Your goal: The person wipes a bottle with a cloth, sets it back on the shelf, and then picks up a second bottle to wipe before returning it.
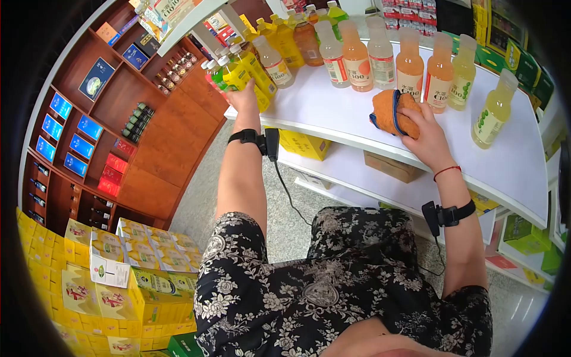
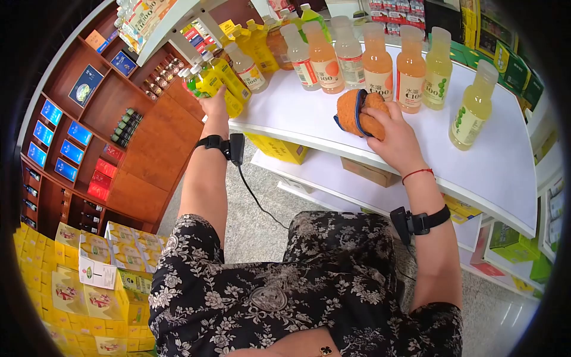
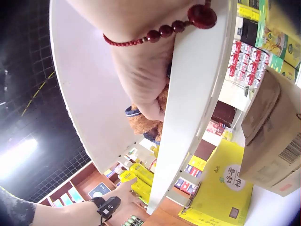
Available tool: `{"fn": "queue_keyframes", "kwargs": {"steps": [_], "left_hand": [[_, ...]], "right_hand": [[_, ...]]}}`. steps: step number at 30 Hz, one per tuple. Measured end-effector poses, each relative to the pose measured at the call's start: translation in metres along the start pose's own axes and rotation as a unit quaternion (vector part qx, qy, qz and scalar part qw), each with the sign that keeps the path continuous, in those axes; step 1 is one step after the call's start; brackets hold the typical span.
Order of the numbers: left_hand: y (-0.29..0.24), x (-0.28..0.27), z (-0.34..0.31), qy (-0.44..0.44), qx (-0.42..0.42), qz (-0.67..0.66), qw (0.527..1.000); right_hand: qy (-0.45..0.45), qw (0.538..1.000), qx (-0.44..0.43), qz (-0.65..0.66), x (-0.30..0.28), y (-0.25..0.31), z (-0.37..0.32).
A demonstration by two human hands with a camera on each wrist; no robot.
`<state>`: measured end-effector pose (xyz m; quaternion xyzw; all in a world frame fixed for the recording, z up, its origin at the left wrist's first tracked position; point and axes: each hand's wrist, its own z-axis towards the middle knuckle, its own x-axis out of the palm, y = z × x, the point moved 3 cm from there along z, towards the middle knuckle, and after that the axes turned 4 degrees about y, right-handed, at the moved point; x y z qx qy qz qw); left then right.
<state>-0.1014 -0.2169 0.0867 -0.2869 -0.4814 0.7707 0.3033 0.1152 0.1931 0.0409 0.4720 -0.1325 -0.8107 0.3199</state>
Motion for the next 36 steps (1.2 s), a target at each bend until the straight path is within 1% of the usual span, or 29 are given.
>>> {"fn": "queue_keyframes", "kwargs": {"steps": [2, 5, 7, 9, 10, 12, 14, 16, 18, 19, 21, 22, 24, 25, 27, 28, 29, 31, 32, 34, 36], "left_hand": [[0.031, 0.009, 0.026, -0.01, 0.007, 0.001, 1.0], [0.028, 0.009, 0.018, -0.016, 0.023, -0.017, 0.999], [0.017, 0.004, -0.003, -0.015, 0.032, -0.035, 0.999], [0.009, 0.005, -0.024, 0.001, 0.06, -0.119, 0.991], [0.009, 0.008, -0.035, 0.0, 0.058, -0.119, 0.991], [0.007, 0.019, -0.061, 0.065, 0.068, -0.267, 0.959], [-0.002, 0.03, -0.096, 0.129, 0.038, -0.294, 0.946], [-0.022, 0.041, -0.144, 0.199, -0.03, -0.383, 0.901], [-0.028, 0.053, -0.18, 0.255, -0.115, -0.411, 0.868], [-0.025, 0.066, -0.19, 0.287, -0.126, -0.452, 0.835], [-0.02, 0.084, -0.21, 0.298, -0.162, -0.499, 0.798], [-0.023, 0.089, -0.219, 0.297, -0.163, -0.502, 0.796], [-0.026, 0.098, -0.232, 0.285, -0.205, -0.559, 0.752], [-0.024, 0.099, -0.232, 0.284, -0.207, -0.561, 0.75], [-0.023, 0.105, -0.234, 0.31, -0.222, -0.574, 0.725], [-0.019, 0.11, -0.234, 0.346, -0.225, -0.561, 0.718], [-0.017, 0.11, -0.233, 0.346, -0.224, -0.563, 0.717], [-0.015, 0.11, -0.234, 0.351, -0.254, -0.567, 0.701], [-0.016, 0.11, -0.233, 0.351, -0.254, -0.568, 0.699], [-0.01, 0.115, -0.231, 0.343, -0.257, -0.588, 0.686], [-0.004, 0.122, -0.231, 0.349, -0.248, -0.586, 0.688]], "right_hand": [[0.006, 1.0, 0.005, 0.006, 0.0, 0.002, 0.001], [-0.001, 1.0, 0.007, -0.002, 0.002, 0.0, 0.001], [-0.007, 1.0, 0.003, -0.013, 0.004, -0.003, 0.003], [-0.01, 1.0, -0.002, -0.018, 0.006, -0.007, 0.004], [-0.012, 1.0, -0.005, -0.019, 0.007, -0.008, 0.003], [-0.008, 1.0, -0.002, -0.019, 0.007, -0.008, 0.004], [-0.008, 1.0, 0.003, -0.024, 0.007, -0.009, 0.004], [-0.009, 1.0, 0.002, -0.026, 0.008, -0.014, 0.004], [0.0, 1.0, 0.014, -0.012, 0.008, -0.014, 0.006], [0.001, 1.0, 0.013, -0.015, 0.008, -0.016, 0.006], [-0.032, 0.999, -0.007, -0.036, 0.008, -0.018, 0.004], [-0.03, 0.999, -0.007, -0.04, 0.008, -0.021, 0.005], [-0.083, 0.996, 0.01, -0.015, 0.004, -0.028, 0.006], [-0.081, 0.996, 0.011, -0.018, 0.007, -0.027, 0.008], [-0.187, 0.982, 0.018, 0.033, 0.001, -0.029, 0.007], [-0.189, 0.979, 0.031, 0.066, 0.001, -0.038, 0.008], [-0.19, 0.979, 0.03, 0.065, 0.001, -0.039, 0.012], [-0.244, 0.958, 0.028, 0.147, -0.003, -0.037, 0.019], [-0.244, 0.958, 0.027, 0.145, -0.006, -0.035, 0.027], [-0.221, 0.966, -0.025, 0.13, -0.015, -0.004, 0.054], [-0.186, 0.974, -0.046, 0.123, -0.013, 0.032, 0.075]]}}
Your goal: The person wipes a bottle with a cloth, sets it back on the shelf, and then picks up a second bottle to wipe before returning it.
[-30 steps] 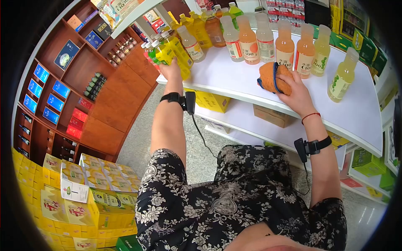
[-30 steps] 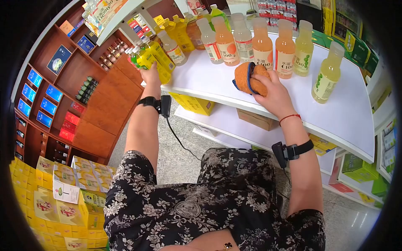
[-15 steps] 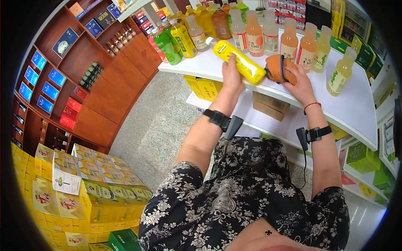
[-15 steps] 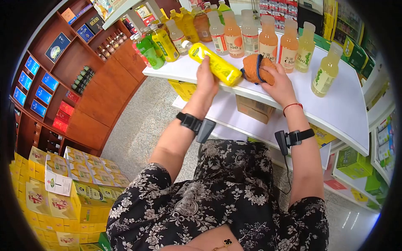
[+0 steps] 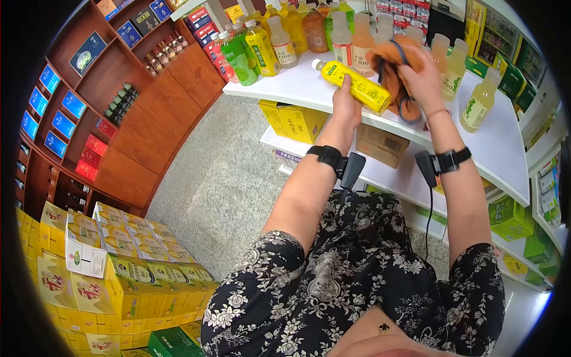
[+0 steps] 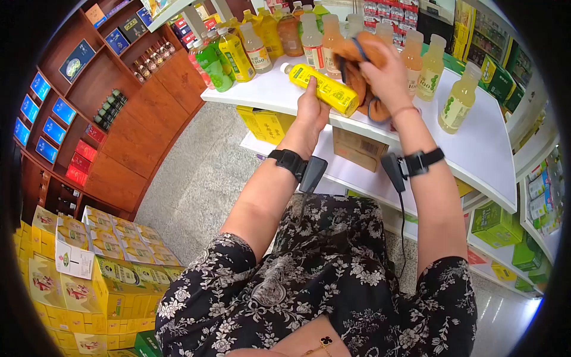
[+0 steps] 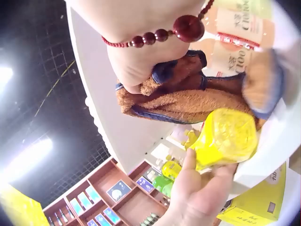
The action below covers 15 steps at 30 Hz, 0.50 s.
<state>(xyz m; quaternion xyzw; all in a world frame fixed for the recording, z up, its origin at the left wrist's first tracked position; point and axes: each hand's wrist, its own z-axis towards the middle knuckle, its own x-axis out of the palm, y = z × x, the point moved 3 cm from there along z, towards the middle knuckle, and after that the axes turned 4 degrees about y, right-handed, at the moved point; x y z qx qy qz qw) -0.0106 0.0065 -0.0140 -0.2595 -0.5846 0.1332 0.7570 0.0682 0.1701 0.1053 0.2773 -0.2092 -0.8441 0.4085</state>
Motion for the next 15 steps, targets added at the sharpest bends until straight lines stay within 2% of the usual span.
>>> {"fn": "queue_keyframes", "kwargs": {"steps": [2, 3, 5, 6, 8, 12, 14, 15], "left_hand": [[0.002, 0.002, 0.0, 0.011, 0.003, 0.008, 1.0], [0.001, 0.007, -0.002, 0.003, 0.015, 0.013, 1.0], [0.001, 0.009, -0.003, -0.004, 0.027, 0.018, 0.999], [0.002, 0.007, -0.001, -0.019, 0.016, 0.037, 0.999], [0.002, 0.001, 0.0, -0.033, -0.008, 0.035, 0.999], [0.0, 0.004, -0.004, -0.033, 0.009, -0.029, 0.999], [0.008, -0.003, 0.003, 0.017, -0.002, -0.022, 1.0], [0.008, -0.001, 0.003, 0.017, -0.004, -0.022, 1.0]], "right_hand": [[0.012, 0.986, -0.122, -0.112, 0.027, 0.014, 0.016], [0.063, 0.989, -0.102, -0.091, 0.043, 0.016, 0.019], [0.145, 0.978, -0.073, -0.132, 0.076, 0.012, 0.019], [0.144, 0.978, -0.075, -0.133, 0.087, 0.015, 0.017], [0.265, 0.946, 0.058, -0.18, 0.107, 0.01, 0.009], [0.311, 0.929, 0.054, -0.192, 0.09, 0.013, 0.006], [0.381, 0.908, 0.051, -0.166, 0.069, 0.004, -0.001], [0.381, 0.908, 0.054, -0.168, 0.058, -0.002, -0.006]]}}
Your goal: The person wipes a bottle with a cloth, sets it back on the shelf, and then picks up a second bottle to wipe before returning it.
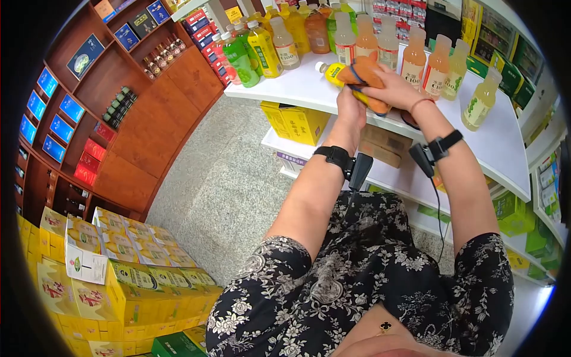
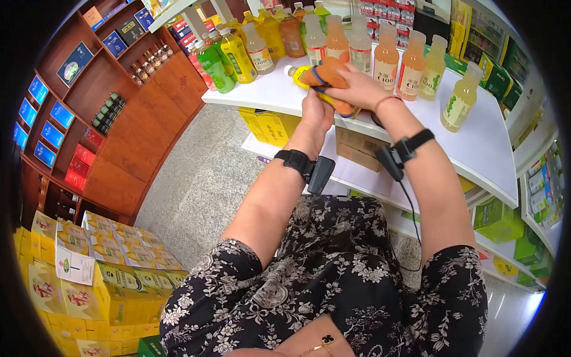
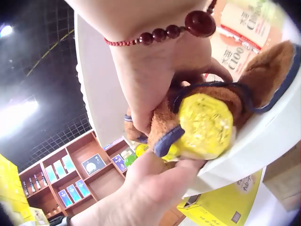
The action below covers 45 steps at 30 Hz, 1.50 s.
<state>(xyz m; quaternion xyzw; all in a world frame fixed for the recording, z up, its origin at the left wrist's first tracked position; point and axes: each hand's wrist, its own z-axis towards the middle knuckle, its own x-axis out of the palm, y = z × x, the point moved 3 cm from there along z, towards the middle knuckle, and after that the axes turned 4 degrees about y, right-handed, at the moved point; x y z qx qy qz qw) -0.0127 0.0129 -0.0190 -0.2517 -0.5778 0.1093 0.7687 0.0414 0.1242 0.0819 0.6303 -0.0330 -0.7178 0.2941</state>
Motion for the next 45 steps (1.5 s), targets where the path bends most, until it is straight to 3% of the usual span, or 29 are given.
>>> {"fn": "queue_keyframes", "kwargs": {"steps": [2, 3, 5, 8, 12, 16, 19, 23, 25, 26, 28, 31, 32, 34, 37, 41, 45], "left_hand": [[-0.003, 0.007, -0.003, -0.016, 0.005, -0.002, 1.0], [-0.003, 0.008, -0.004, -0.024, 0.007, -0.008, 1.0], [-0.004, 0.007, -0.005, -0.022, -0.001, -0.005, 1.0], [-0.003, 0.005, -0.004, -0.021, -0.006, 0.005, 1.0], [-0.002, 0.004, -0.004, -0.041, 0.008, -0.003, 0.999], [0.0, 0.002, -0.001, -0.029, 0.012, -0.027, 0.999], [0.001, 0.002, 0.0, -0.02, 0.005, -0.004, 1.0], [0.002, 0.002, 0.0, -0.028, 0.005, 0.01, 1.0], [0.002, 0.001, 0.001, -0.03, 0.01, 0.013, 0.999], [0.003, 0.0, 0.002, -0.023, 0.012, 0.008, 1.0], [0.004, -0.002, 0.004, -0.017, 0.012, 0.004, 1.0], [0.0, 0.004, 0.001, 0.006, 0.012, 0.018, 1.0], [-0.003, 0.01, -0.004, 0.004, 0.017, -0.013, 1.0], [-0.006, 0.014, -0.004, 0.003, 0.024, -0.044, 0.999], [-0.003, 0.008, 0.001, -0.012, 0.006, -0.051, 0.999], [-0.004, 0.012, -0.002, -0.021, 0.021, -0.029, 0.999], [-0.003, 0.01, -0.003, 0.023, -0.02, -0.012, 0.999]], "right_hand": [[-0.068, 0.996, -0.032, 0.057, -0.004, -0.016, -0.025], [-0.068, 0.996, -0.031, 0.058, -0.004, -0.025, -0.036], [-0.07, 0.98, -0.025, 0.186, -0.001, -0.043, -0.056], [-0.092, 0.992, -0.044, 0.072, -0.005, -0.058, -0.078], [-0.062, 0.998, 0.001, 0.012, -0.012, -0.06, -0.075], [-0.05, 0.996, 0.011, 0.079, 0.002, -0.054, -0.081], [-0.157, 0.988, 0.004, -0.01, 0.009, -0.054, -0.091], [-0.182, 0.983, 0.002, 0.013, -0.011, -0.078, -0.066], [-0.3, 0.952, 0.02, 0.054, -0.043, -0.05, -0.048], [-0.3, 0.952, 0.021, 0.056, -0.049, -0.041, -0.035], [-0.312, 0.947, -0.065, 0.025, -0.057, -0.018, -0.012], [-0.24, 0.968, -0.073, 0.007, -0.036, 0.015, 0.018], [-0.198, 0.978, -0.032, 0.065, -0.026, 0.024, 0.024], [-0.112, 0.993, -0.016, -0.035, -0.006, 0.023, 0.037], [-0.091, 0.989, 0.012, -0.12, 0.007, 0.02, 0.036], [-0.067, 0.993, -0.005, -0.098, -0.006, 0.009, 0.004], [-0.1, 0.992, 0.007, -0.073, -0.008, -0.018, -0.042]]}}
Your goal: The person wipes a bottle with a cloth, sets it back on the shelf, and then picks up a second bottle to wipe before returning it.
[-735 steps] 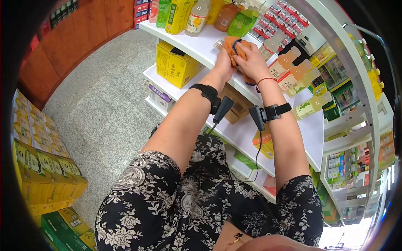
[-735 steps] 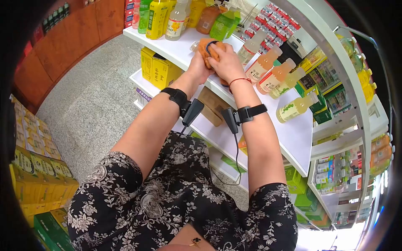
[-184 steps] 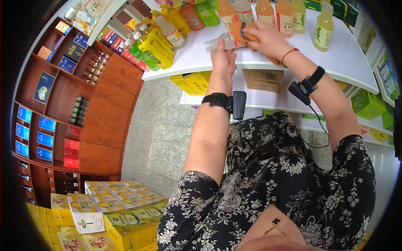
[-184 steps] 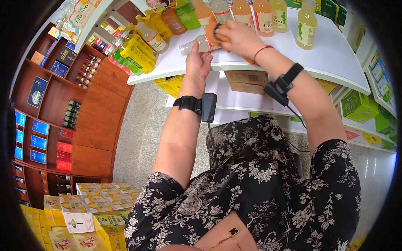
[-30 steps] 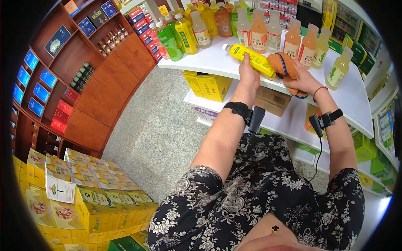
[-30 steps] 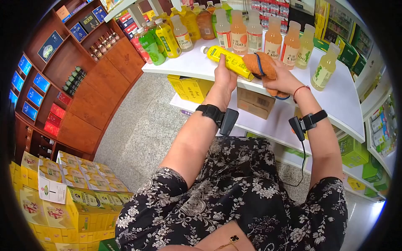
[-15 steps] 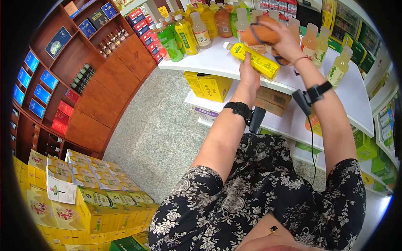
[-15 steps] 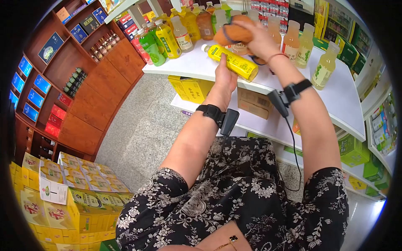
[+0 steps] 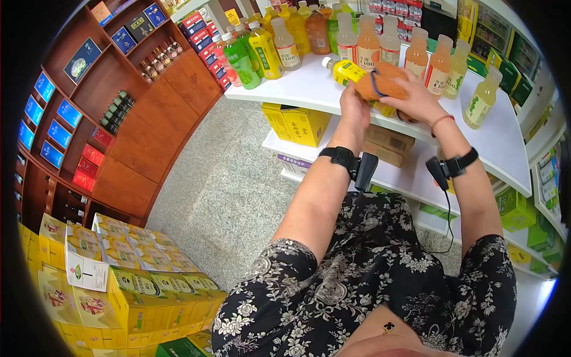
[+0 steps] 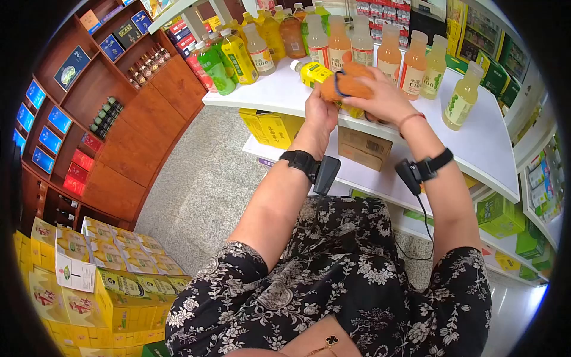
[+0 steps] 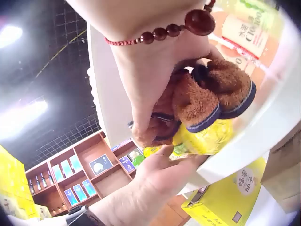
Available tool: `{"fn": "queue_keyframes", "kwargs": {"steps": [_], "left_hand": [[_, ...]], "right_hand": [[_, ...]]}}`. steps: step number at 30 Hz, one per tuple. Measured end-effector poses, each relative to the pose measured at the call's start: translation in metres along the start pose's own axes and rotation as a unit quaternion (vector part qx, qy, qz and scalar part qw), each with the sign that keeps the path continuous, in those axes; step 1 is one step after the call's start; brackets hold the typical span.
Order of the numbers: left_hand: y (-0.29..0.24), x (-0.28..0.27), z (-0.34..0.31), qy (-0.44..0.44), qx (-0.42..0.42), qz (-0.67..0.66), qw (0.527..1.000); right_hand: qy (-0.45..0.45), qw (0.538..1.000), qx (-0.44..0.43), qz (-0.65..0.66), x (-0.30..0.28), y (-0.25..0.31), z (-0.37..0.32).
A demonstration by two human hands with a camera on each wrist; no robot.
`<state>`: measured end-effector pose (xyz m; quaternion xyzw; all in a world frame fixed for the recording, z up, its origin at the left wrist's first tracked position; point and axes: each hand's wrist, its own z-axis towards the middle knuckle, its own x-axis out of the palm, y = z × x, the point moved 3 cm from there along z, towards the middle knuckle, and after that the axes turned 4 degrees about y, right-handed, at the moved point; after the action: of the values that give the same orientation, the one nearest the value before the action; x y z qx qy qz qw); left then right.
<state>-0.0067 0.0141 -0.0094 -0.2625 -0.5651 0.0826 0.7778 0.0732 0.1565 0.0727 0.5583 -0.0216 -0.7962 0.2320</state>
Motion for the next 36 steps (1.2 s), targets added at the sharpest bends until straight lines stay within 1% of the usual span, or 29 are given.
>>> {"fn": "queue_keyframes", "kwargs": {"steps": [1, 2, 4, 5, 7, 8, 11, 13, 14, 16, 17, 18, 19, 20, 21, 22, 23, 24, 25, 26, 27, 29, 31, 32, 33, 34, 35, 36], "left_hand": [[0.001, -0.001, 0.001, 0.004, -0.01, -0.026, 1.0], [0.001, -0.002, 0.001, 0.003, -0.01, -0.027, 1.0], [0.001, 0.0, -0.003, -0.019, -0.017, -0.022, 0.999], [0.0, 0.0, -0.004, -0.02, -0.018, -0.022, 0.999], [0.001, -0.002, -0.003, -0.013, -0.017, -0.027, 0.999], [0.001, -0.003, -0.002, -0.013, -0.017, -0.027, 0.999], [-0.001, -0.006, -0.001, 0.011, -0.006, -0.041, 0.999], [-0.001, -0.008, 0.002, 0.034, -0.004, -0.065, 0.997], [-0.001, -0.008, 0.003, 0.034, -0.003, -0.064, 0.997], [-0.002, -0.008, 0.003, 0.04, 0.007, -0.056, 0.998], [-0.002, -0.007, 0.003, 0.04, 0.008, -0.055, 0.998], [-0.003, -0.007, 0.002, 0.033, -0.001, -0.054, 0.998], [-0.004, -0.007, 0.002, 0.026, -0.009, -0.051, 0.998], [-0.004, -0.005, 0.001, 0.026, -0.009, -0.051, 0.998], [-0.005, -0.003, -0.001, 0.012, -0.008, -0.053, 0.998], [-0.005, -0.004, -0.001, -0.002, -0.007, -0.055, 0.998], [-0.004, -0.005, 0.001, -0.001, -0.006, -0.055, 0.998], [-0.002, -0.009, 0.005, -0.005, 0.008, -0.051, 0.999], [-0.006, -0.004, 0.004, -0.009, 0.022, -0.048, 0.999], [-0.005, 0.0, -0.001, -0.032, 0.0, -0.047, 0.998], [-0.005, -0.001, 0.0, -0.033, 0.0, -0.047, 0.998], [-0.005, -0.002, -0.001, 0.013, 0.035, 0.005, 0.999], [-0.007, 0.001, -0.005, 0.025, 0.021, -0.008, 0.999], [-0.007, 0.003, -0.006, 0.039, 0.01, -0.021, 0.999], [-0.008, 0.004, -0.006, 0.039, 0.01, -0.022, 0.999], [-0.005, 0.004, -0.004, 0.021, -0.001, -0.023, 1.0], [-0.005, 0.004, -0.005, 0.003, -0.013, -0.026, 1.0], [-0.002, -0.002, -0.003, 0.001, -0.013, -0.027, 1.0]], "right_hand": [[-0.012, 0.999, 0.019, 0.042, -0.001, -0.011, -0.008], [-0.011, 0.999, 0.02, 0.042, -0.001, -0.019, -0.013], [-0.027, 0.979, 0.089, 0.183, 0.0, -0.033, -0.023], [-0.026, 0.979, 0.09, 0.183, 0.003, -0.035, -0.024], [-0.098, 0.991, 0.046, 0.083, 0.002, -0.032, -0.024], [-0.098, 0.991, 0.046, 0.083, 0.002, -0.032, -0.021], [-0.077, 0.993, 0.024, 0.083, -0.008, -0.008, 0.003], [-0.135, 0.986, -0.045, 0.088, -0.016, 0.007, 0.026], [-0.136, 0.986, -0.046, 0.088, -0.018, 0.014, 0.038], [-0.21, 0.963, -0.095, 0.141, -0.025, 0.029, 0.06], [-0.209, 0.963, -0.096, 0.142, -0.024, 0.036, 0.071], [-0.206, 0.939, -0.098, 0.256, -0.023, 0.04, 0.081], [-0.2, 0.903, -0.1, 0.366, -0.02, 0.044, 0.087], [-0.194, 0.915, -0.102, 0.338, -0.017, 0.049, 0.088], [-0.195, 0.915, -0.103, 0.338, -0.011, 0.047, 0.086], [-0.143, 0.955, -0.089, 0.242, 0.002, 0.042, 0.084], [-0.09, 0.983, -0.073, 0.143, 0.017, 0.035, 0.083], [-0.083, 0.986, -0.111, 0.095, 0.032, 0.017, 0.082], [-0.083, 0.986, -0.113, 0.093, 0.028, 0.014, 0.076], [-0.091, 0.986, -0.083, 0.115, 0.027, 0.01, 0.067], [-0.097, 0.984, -0.052, 0.137, 0.025, 0.008, 0.057], [-0.088, 0.987, -0.046, 0.123, 0.017, 0.008, 0.041], [-0.075, 0.992, -0.096, 0.033, 0.008, 0.01, 0.026], [-0.075, 0.992, -0.095, 0.032, 0.003, 0.007, 0.021], [-0.066, 0.993, -0.101, 0.003, -0.002, 0.007, 0.016], [-0.057, 0.992, -0.107, -0.025, -0.006, 0.005, 0.012], [-0.055, 0.993, -0.106, -0.025, -0.011, 0.007, 0.007], [-0.016, 0.996, -0.086, -0.006, -0.018, 0.016, 0.001]]}}
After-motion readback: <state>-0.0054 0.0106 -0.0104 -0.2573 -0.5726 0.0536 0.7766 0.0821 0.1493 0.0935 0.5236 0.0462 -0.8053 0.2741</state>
